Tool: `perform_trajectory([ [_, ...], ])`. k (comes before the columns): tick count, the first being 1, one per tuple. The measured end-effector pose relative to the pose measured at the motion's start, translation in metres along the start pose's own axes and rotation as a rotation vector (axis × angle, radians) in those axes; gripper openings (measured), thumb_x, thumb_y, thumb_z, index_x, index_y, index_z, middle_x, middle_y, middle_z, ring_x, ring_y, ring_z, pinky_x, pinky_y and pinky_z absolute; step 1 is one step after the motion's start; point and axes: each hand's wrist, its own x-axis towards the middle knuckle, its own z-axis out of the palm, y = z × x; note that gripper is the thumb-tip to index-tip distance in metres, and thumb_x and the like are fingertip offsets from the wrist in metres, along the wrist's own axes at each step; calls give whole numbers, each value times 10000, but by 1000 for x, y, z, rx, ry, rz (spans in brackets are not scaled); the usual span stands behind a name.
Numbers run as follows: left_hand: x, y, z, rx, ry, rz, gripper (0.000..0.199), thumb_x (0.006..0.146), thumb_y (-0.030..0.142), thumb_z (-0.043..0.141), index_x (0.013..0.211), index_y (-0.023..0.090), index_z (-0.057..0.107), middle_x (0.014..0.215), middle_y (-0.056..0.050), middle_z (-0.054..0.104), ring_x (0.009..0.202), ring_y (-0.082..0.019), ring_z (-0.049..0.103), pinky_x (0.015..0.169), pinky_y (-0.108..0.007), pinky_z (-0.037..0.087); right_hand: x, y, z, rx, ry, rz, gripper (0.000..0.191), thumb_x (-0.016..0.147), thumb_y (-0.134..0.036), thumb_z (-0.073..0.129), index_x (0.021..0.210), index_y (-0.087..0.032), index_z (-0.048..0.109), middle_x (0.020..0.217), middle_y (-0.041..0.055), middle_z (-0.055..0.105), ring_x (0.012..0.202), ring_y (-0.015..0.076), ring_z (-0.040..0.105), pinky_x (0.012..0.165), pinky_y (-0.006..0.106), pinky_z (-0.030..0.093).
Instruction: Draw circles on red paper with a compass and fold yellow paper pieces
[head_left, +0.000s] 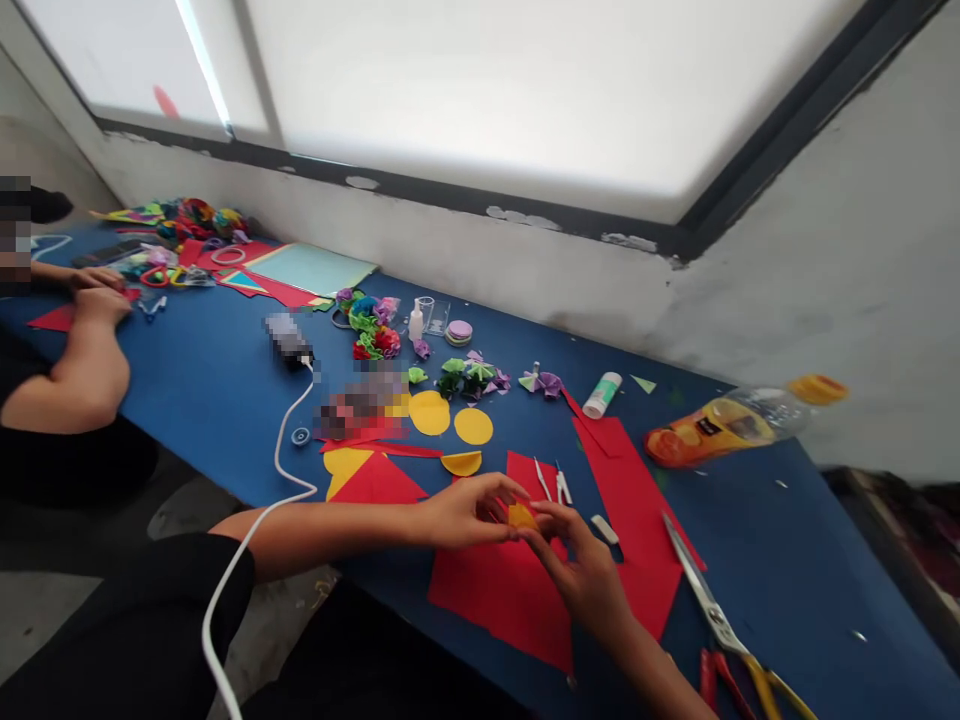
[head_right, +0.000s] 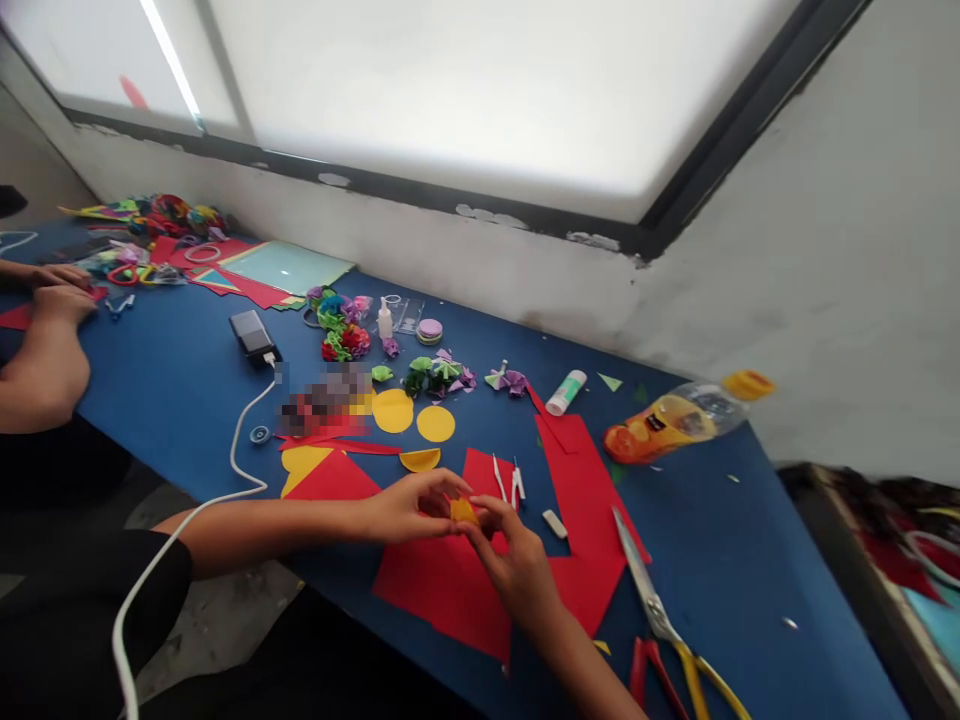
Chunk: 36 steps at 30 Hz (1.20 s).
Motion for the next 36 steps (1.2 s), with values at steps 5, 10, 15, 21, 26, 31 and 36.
perform_trajectory([
  [5, 0, 1, -4, -102, 41, -87, 449, 689, 243, 756, 1061, 177, 513, 1120, -57, 526, 672, -69, 612, 674, -264, 495, 1, 1, -2, -199, 22, -267, 111, 877, -284, 564, 952, -207, 593, 885, 74, 646, 722, 154, 653, 613, 250, 550],
  [10, 2, 4, -8, -149, 34, -179, 482, 675, 232, 753, 1055, 184, 460, 1126, -70, 524, 670, -86, 647, 702, -304, 537, 4, 5, -9, -274, -30, -360, 118, 882, -166, 540, 906, -212, 646, 893, 78, 674, 771, 156, 664, 668, 252, 546],
  [15, 6, 6, -9, -48, 8, -222, 348, 761, 187, 656, 1025, 171, 430, 1068, -73, 575, 762, -123, 666, 692, -298, 550, 6, 7, -11, -324, -83, -468, 176, 882, -100, 508, 948, -191, 643, 862, 82, 704, 781, 173, 669, 689, 279, 538],
  [21, 1, 15, -14, 324, -75, -171, 195, 847, 307, 583, 935, 132, 580, 836, -41, 659, 756, -150, 643, 629, -235, 489, 6, 7, -11, -176, -128, -334, 174, 902, -134, 470, 926, -186, 634, 818, 73, 714, 758, 173, 675, 692, 280, 537],
  [26, -6, 24, -11, 691, -135, -70, 165, 791, 336, 654, 820, 179, 696, 733, 7, 675, 672, -123, 609, 599, -191, 423, 6, -3, -8, -15, -318, -83, 157, 906, -234, 483, 864, -195, 630, 766, 34, 709, 666, 144, 670, 600, 225, 529],
  [31, 6, 50, -53, 1052, 217, -88, 170, 876, 283, 570, 970, 173, 660, 1055, -51, 651, 1007, -200, 590, 878, -327, 453, 5, 0, -4, 49, -410, 114, 182, 889, -291, 498, 850, -194, 647, 816, 49, 720, 738, 176, 677, 676, 278, 532],
  [36, 12, 67, -128, 1342, 677, -255, 339, 905, 319, 551, 1208, 169, 524, 1300, -103, 487, 1158, -261, 499, 966, -501, 414, 5, 5, -2, 54, -421, 125, 185, 886, -295, 498, 855, -196, 651, 829, 53, 723, 745, 177, 678, 692, 287, 534],
])
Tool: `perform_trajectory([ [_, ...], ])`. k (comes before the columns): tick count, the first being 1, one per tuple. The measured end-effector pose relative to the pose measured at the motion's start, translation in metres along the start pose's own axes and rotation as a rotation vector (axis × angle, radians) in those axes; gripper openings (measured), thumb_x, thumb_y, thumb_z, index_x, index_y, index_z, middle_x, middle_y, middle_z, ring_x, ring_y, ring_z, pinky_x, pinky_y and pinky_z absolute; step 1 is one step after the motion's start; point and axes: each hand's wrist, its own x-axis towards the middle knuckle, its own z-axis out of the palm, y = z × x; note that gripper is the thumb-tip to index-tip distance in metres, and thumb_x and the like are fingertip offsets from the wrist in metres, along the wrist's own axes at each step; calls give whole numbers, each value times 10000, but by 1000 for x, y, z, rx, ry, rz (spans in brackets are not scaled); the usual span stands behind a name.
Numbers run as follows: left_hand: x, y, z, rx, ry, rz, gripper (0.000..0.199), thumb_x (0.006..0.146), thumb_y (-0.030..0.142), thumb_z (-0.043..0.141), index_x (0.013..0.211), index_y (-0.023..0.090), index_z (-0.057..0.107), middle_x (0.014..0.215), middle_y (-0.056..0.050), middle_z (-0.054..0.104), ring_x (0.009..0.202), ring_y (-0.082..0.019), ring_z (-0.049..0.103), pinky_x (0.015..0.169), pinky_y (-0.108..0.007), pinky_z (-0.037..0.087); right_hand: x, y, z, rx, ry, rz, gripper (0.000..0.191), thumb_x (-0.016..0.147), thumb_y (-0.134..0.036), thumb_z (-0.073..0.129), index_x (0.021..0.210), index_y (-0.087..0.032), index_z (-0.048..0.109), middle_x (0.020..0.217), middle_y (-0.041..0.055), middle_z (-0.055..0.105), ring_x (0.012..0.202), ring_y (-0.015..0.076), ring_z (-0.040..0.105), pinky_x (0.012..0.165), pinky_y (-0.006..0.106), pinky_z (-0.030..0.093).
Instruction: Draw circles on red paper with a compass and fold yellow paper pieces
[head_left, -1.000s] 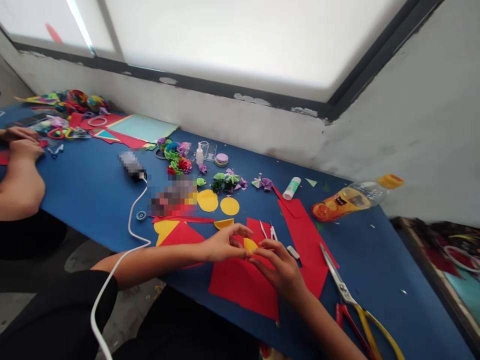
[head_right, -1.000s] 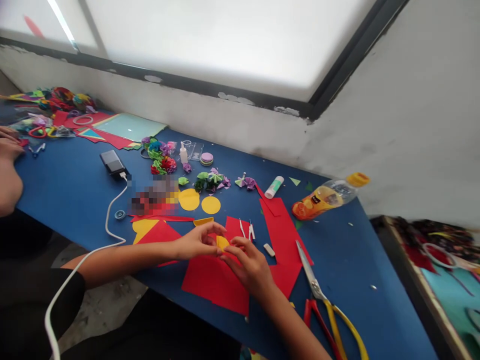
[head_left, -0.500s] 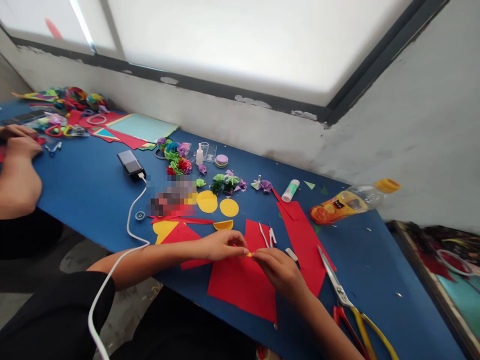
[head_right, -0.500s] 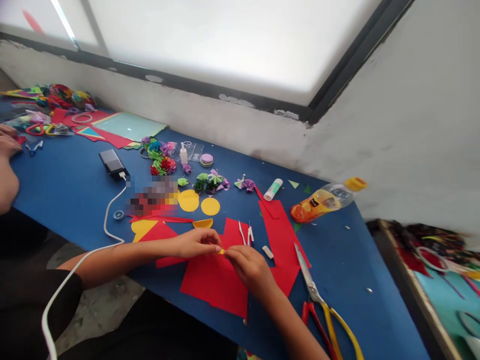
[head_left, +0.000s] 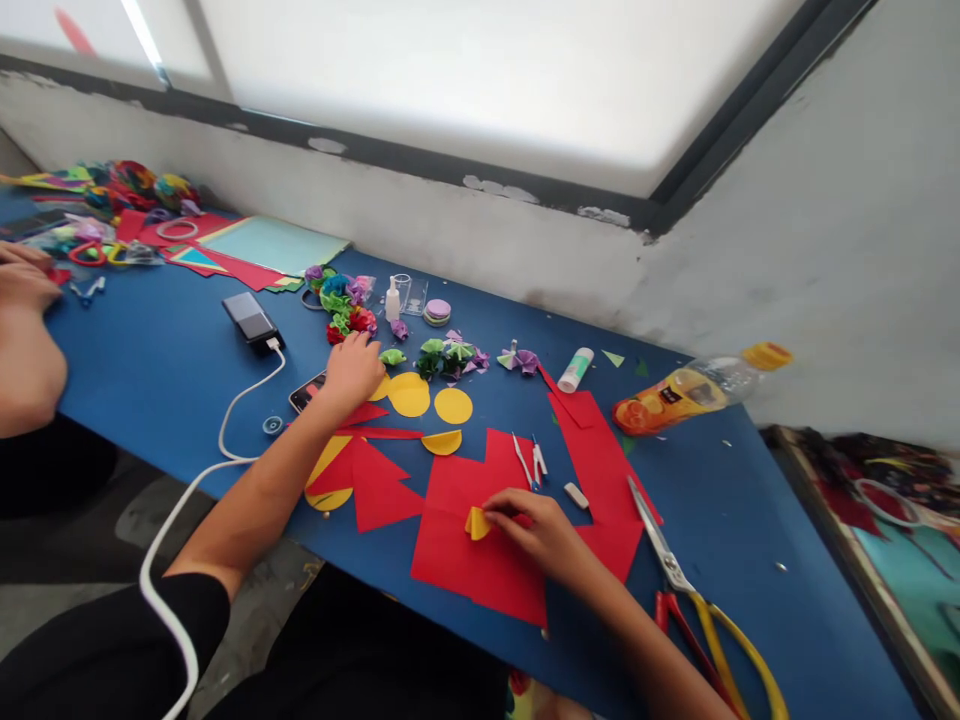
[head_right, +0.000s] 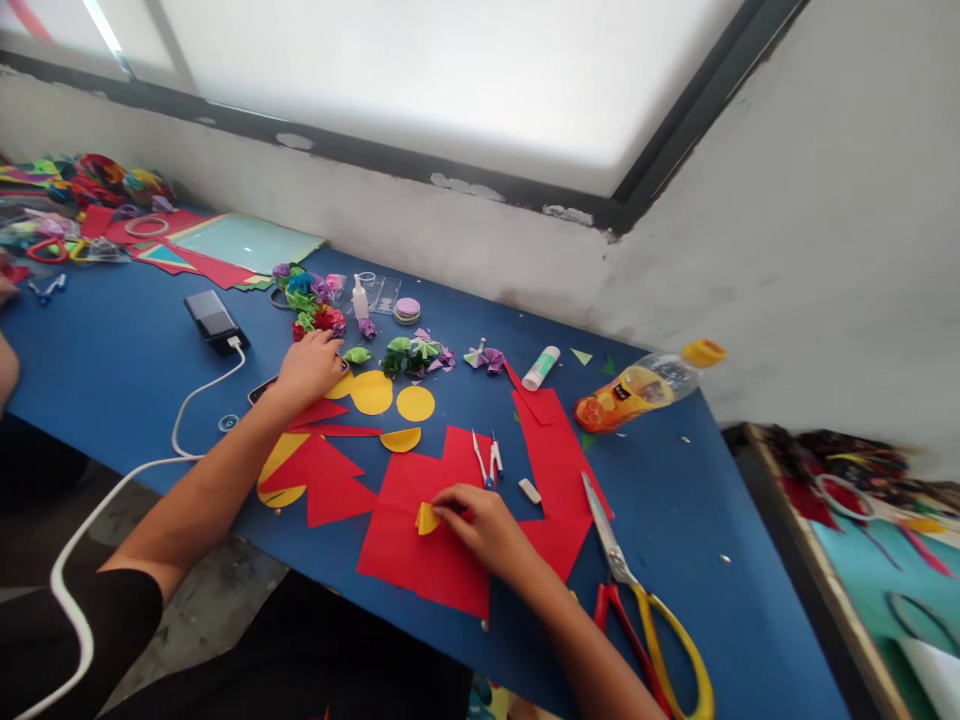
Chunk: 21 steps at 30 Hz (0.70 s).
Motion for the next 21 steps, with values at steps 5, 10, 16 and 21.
perform_trajectory([
  [5, 7, -23, 1, 158, -26, -88, 330, 902, 324, 558, 1186, 158, 534, 1235, -97, 530, 1083, -240, 548, 906, -465, 468, 0, -2, -2, 9, 5, -6, 186, 885, -301, 501, 852, -193, 649, 833, 54, 721, 761, 176, 677, 706, 287, 530],
  [10, 1, -43, -14, 142, -91, -176, 310, 909, 328, 548, 1165, 154, 543, 1177, -92, 561, 1015, -218, 580, 855, -428, 499, -1, -3, -5, 19, 25, -22, 197, 882, -322, 504, 848, -193, 649, 831, 57, 718, 760, 177, 672, 719, 297, 526],
  [16, -39, -85, -32, -83, -76, -201, 309, 916, 339, 536, 1162, 154, 546, 1169, -89, 569, 1019, -217, 582, 870, -431, 493, 3, 1, -4, 43, 38, -29, 234, 881, -374, 503, 835, -199, 652, 817, 60, 720, 736, 184, 674, 693, 302, 537],
  [21, -70, -105, -17, -331, -57, -158, 305, 930, 324, 517, 1176, 145, 536, 1079, -71, 607, 938, -194, 613, 823, -399, 517, 10, 8, -1, 63, 57, -6, 270, 877, -418, 497, 832, -200, 651, 809, 61, 721, 730, 187, 679, 651, 290, 540],
])
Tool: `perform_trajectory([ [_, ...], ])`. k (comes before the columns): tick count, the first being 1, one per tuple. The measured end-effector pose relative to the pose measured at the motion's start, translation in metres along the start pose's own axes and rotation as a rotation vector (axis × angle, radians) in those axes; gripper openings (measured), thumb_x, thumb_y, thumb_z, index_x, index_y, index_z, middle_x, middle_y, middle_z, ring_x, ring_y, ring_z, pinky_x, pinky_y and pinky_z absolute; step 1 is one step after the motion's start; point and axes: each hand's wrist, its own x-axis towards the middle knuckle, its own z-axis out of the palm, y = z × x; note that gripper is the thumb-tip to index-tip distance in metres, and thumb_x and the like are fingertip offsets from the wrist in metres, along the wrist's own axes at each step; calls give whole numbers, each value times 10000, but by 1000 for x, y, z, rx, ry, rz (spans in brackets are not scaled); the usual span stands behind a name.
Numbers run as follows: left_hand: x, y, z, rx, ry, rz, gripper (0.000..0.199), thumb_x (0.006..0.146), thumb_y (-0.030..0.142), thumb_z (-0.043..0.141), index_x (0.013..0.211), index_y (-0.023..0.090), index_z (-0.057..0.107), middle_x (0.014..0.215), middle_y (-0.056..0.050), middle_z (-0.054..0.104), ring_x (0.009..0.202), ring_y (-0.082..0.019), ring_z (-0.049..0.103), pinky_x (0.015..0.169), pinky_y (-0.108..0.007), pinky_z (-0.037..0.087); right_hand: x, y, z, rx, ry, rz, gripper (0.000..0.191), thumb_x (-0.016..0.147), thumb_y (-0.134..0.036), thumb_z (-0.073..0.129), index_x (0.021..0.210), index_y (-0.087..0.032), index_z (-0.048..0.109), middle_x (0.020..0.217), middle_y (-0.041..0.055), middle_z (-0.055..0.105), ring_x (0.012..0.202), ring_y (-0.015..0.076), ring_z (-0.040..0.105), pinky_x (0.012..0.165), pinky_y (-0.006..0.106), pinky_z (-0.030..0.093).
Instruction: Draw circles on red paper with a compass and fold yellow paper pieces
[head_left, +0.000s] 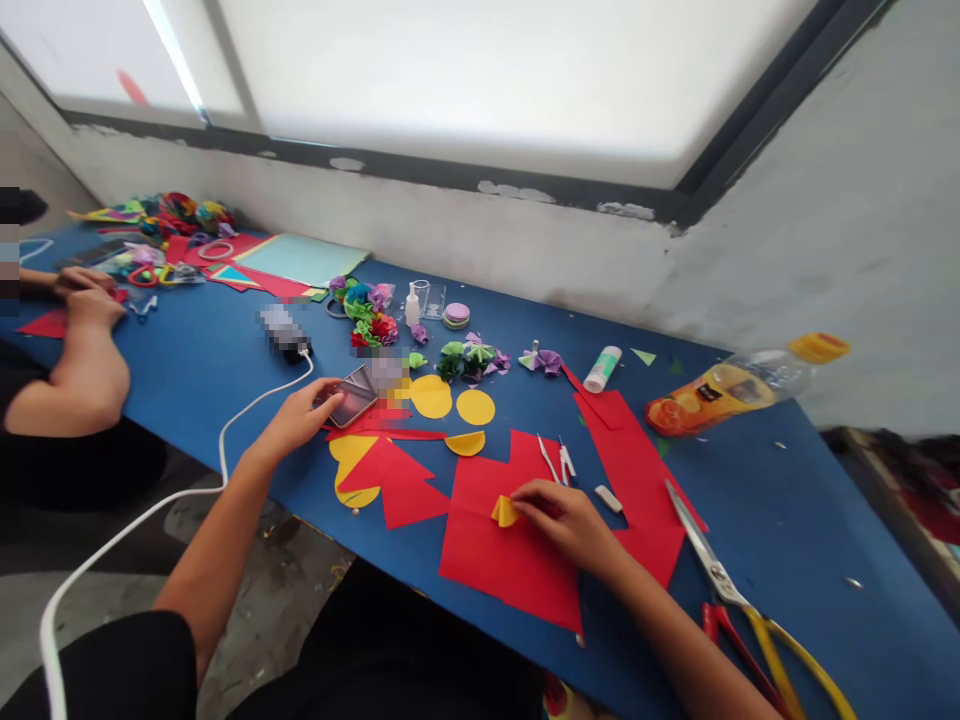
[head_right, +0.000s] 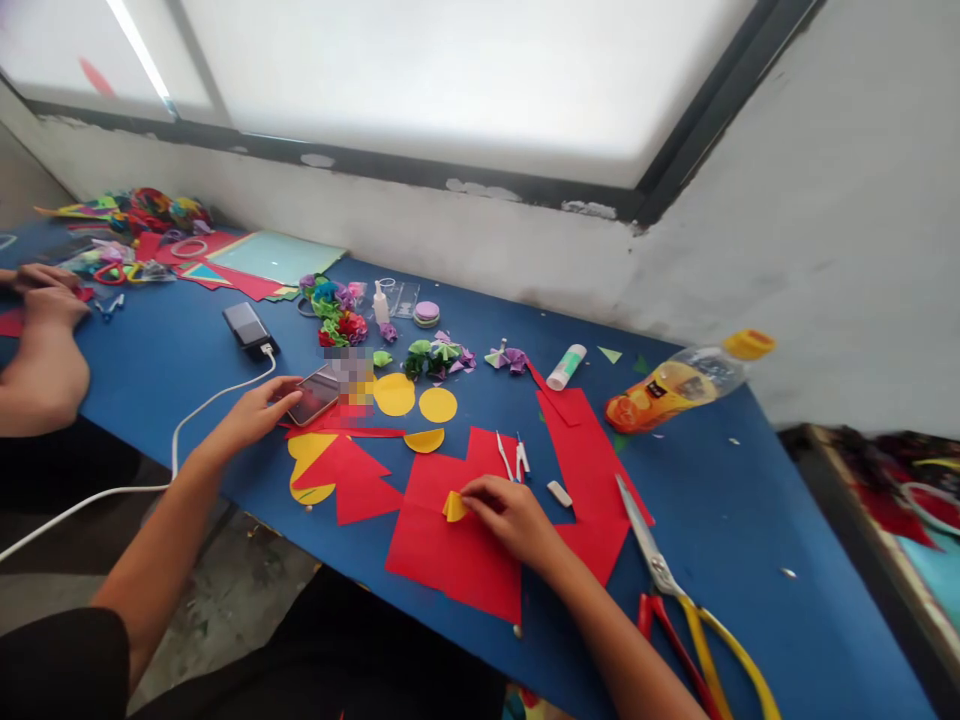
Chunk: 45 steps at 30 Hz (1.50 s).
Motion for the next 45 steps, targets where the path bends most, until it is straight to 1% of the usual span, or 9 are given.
perform_trajectory([
  [10, -3, -19, 7, -161, 180, -102, 299, 916, 328, 540, 1148, 141, 543, 1079, -72, 594, 895, -183, 612, 766, -369, 533, 4, -2, 4, 4, -5, 33, 209, 861, -344, 515, 845, -189, 655, 837, 69, 720, 747, 192, 676, 689, 304, 533],
  [25, 1, -24, 14, -136, 185, -13, 296, 898, 317, 568, 1137, 143, 556, 1143, -83, 578, 1000, -212, 588, 853, -425, 501, 4, 0, 5, 58, -11, 39, 207, 844, -344, 532, 836, -178, 656, 827, 81, 717, 743, 208, 672, 675, 313, 518],
  [28, -4, -17, 11, -148, 242, 0, 304, 901, 330, 561, 1139, 141, 549, 1131, -83, 579, 985, -209, 589, 846, -421, 498, 3, -3, 4, 75, 3, 30, 215, 840, -361, 541, 824, -179, 653, 809, 79, 713, 733, 208, 666, 665, 314, 515],
  [31, -17, 11, 13, -159, 277, 67, 315, 938, 352, 444, 1138, 129, 542, 1148, -109, 576, 1049, -230, 560, 886, -404, 461, 0, -8, 3, 97, 20, 12, 225, 837, -380, 549, 810, -178, 645, 785, 73, 704, 725, 201, 658, 675, 312, 518],
  [34, -35, 61, 29, -186, 39, 243, 362, 939, 391, 368, 1040, 134, 601, 1035, -93, 643, 963, -198, 597, 832, -304, 466, -3, -13, 3, 120, 23, 2, 225, 836, -388, 560, 830, -177, 636, 793, 69, 702, 723, 190, 656, 672, 302, 523],
  [37, -46, 114, 55, -182, -362, 459, 255, 862, 384, 532, 934, 183, 669, 929, -27, 689, 871, -152, 620, 770, -221, 449, -7, -18, 5, 140, 10, 9, 231, 836, -396, 573, 878, -175, 625, 794, 60, 698, 706, 178, 653, 662, 294, 524],
  [39, -47, 139, 72, -162, -559, 539, 207, 828, 352, 585, 873, 179, 692, 848, -13, 697, 792, -140, 619, 693, -201, 427, -10, -20, 5, 152, -9, 22, 236, 834, -394, 583, 905, -173, 622, 784, 52, 695, 683, 165, 649, 648, 284, 524],
  [42, -42, 152, 90, -121, -773, 581, 191, 808, 295, 595, 776, 142, 704, 703, -15, 681, 619, -119, 579, 548, -189, 368, -15, -24, 5, 161, -30, 42, 213, 837, -363, 590, 917, -167, 623, 779, 43, 693, 675, 148, 645, 637, 264, 525],
  [45, -39, 145, 98, -105, -887, 587, 189, 811, 256, 571, 839, 131, 710, 701, -15, 680, 585, -105, 558, 511, -172, 349, -21, -27, 7, 165, -51, 61, 166, 846, -317, 585, 890, -163, 627, 778, 37, 692, 684, 135, 646, 635, 242, 525],
])
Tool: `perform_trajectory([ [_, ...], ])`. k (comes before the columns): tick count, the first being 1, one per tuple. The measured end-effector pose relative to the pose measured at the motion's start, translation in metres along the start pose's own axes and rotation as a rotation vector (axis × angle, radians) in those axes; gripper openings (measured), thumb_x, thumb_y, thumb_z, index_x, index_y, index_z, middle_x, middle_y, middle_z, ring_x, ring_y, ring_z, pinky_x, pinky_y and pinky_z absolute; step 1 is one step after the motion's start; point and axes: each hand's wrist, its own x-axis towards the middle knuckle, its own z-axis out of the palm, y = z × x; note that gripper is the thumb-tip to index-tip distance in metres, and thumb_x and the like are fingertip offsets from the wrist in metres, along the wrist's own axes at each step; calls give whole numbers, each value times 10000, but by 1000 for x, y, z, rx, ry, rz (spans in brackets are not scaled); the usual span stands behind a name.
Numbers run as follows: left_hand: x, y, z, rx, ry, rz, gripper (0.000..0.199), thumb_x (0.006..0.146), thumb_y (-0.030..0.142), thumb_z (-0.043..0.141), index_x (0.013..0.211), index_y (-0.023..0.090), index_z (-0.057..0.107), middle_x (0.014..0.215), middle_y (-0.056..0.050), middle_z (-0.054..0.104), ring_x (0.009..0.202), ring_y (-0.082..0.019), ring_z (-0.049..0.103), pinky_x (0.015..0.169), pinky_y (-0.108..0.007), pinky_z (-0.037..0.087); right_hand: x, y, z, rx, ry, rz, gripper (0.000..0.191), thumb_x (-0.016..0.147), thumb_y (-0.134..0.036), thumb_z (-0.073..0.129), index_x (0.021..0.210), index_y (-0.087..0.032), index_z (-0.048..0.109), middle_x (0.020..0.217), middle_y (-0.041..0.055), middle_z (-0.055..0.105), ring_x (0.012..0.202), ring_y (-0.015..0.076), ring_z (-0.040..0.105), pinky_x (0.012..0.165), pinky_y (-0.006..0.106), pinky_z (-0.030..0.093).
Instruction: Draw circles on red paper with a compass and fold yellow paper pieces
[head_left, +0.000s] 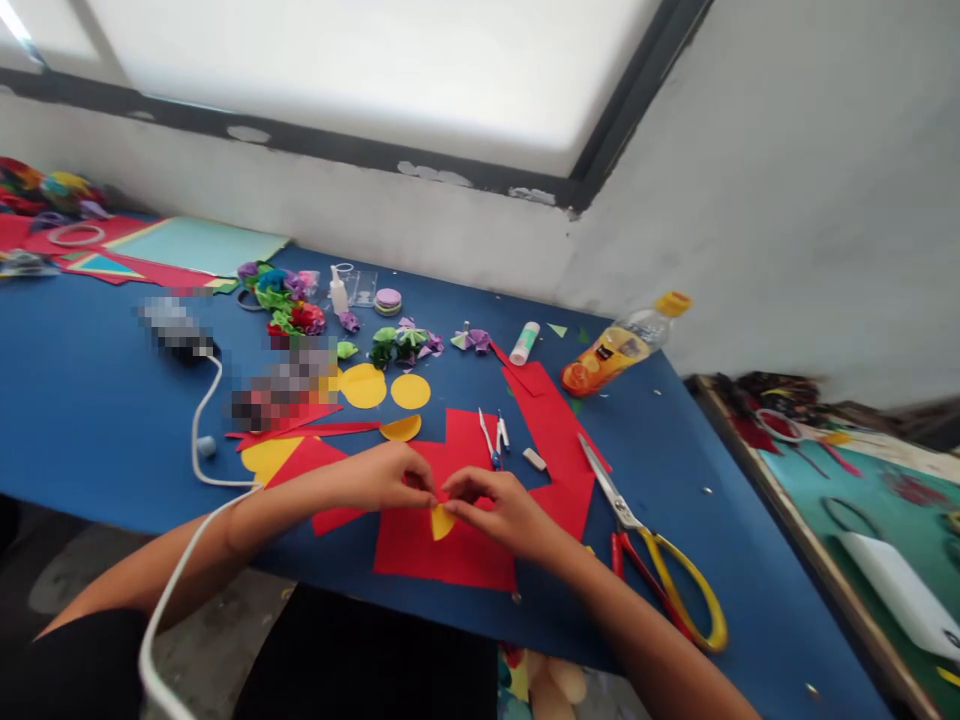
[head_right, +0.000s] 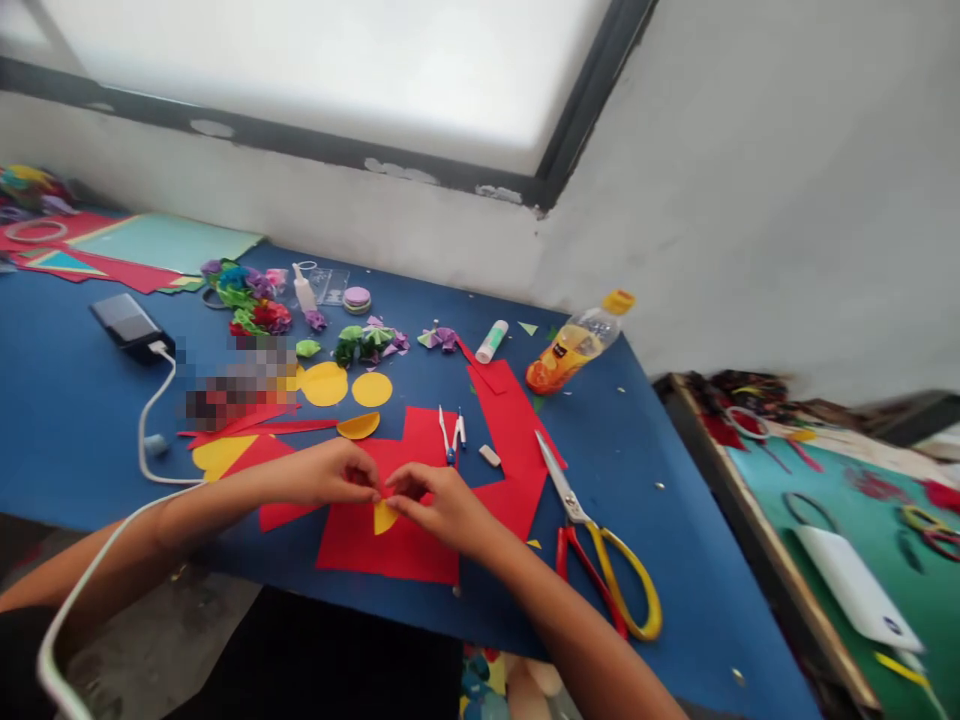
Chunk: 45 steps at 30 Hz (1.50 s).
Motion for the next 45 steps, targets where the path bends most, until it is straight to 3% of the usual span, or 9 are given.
perform_trajectory([
  [4, -6, -7, 8, 3, -23, -34, 172, 792, 196, 546, 784, 124, 702, 605, 6, 622, 518, -85, 476, 482, -175, 301, -4, 2, 9, -37, -28, 7, 114, 849, -257, 584, 873, -162, 642, 782, 36, 698, 684, 129, 648, 638, 230, 516],
  [7, -8, -5, 13, -19, -3, -85, 181, 802, 212, 535, 823, 125, 692, 642, 3, 618, 554, -92, 479, 504, -180, 304, -4, 5, 14, -63, -36, -21, 79, 844, -191, 587, 882, -160, 649, 796, 37, 706, 705, 128, 657, 653, 222, 507],
  [13, -5, -3, 15, 45, -103, -201, 171, 810, 235, 547, 781, 150, 693, 602, 18, 600, 531, -95, 486, 493, -191, 301, 1, 9, 19, -148, -17, -48, 62, 851, -172, 585, 880, -164, 639, 798, 24, 701, 689, 119, 648, 633, 209, 494],
  [18, -5, -8, 19, 187, 7, -136, 123, 795, 194, 579, 803, 160, 697, 785, -18, 657, 674, -122, 565, 590, -202, 360, 2, 12, 22, -302, -22, -186, 118, 902, -180, 512, 904, -159, 629, 846, 52, 681, 766, 140, 639, 690, 241, 508],
  [22, -5, -12, 25, 234, 42, -94, 140, 804, 228, 574, 765, 164, 692, 763, -21, 640, 651, -124, 569, 586, -208, 376, 1, 14, 24, -498, -30, -294, 219, 939, -212, 444, 887, -130, 640, 830, 79, 640, 748, 160, 601, 672, 269, 500],
  [28, -7, -13, 30, 292, 50, -123, 161, 823, 254, 545, 762, 181, 675, 802, -22, 638, 711, -159, 593, 619, -241, 395, 2, 13, 26, -676, -33, -289, 256, 951, -222, 403, 865, -118, 621, 808, 89, 618, 728, 181, 559, 664, 301, 463],
  [38, -6, -12, 34, 367, 46, -141, 129, 821, 243, 532, 771, 184, 636, 801, -4, 622, 694, -154, 590, 542, -230, 340, 8, 24, 21, -714, -106, -415, 290, 965, -232, 369, 847, -111, 605, 804, 80, 597, 699, 169, 512, 652, 290, 441],
  [45, -6, -14, 40, 587, 20, -8, 159, 858, 227, 487, 816, 158, 624, 806, -18, 599, 658, -131, 587, 509, -212, 347, 8, 29, 12, -693, -118, -480, 331, 978, -171, 298, 973, -149, 628, 880, 73, 634, 755, 161, 549, 678, 277, 471],
])
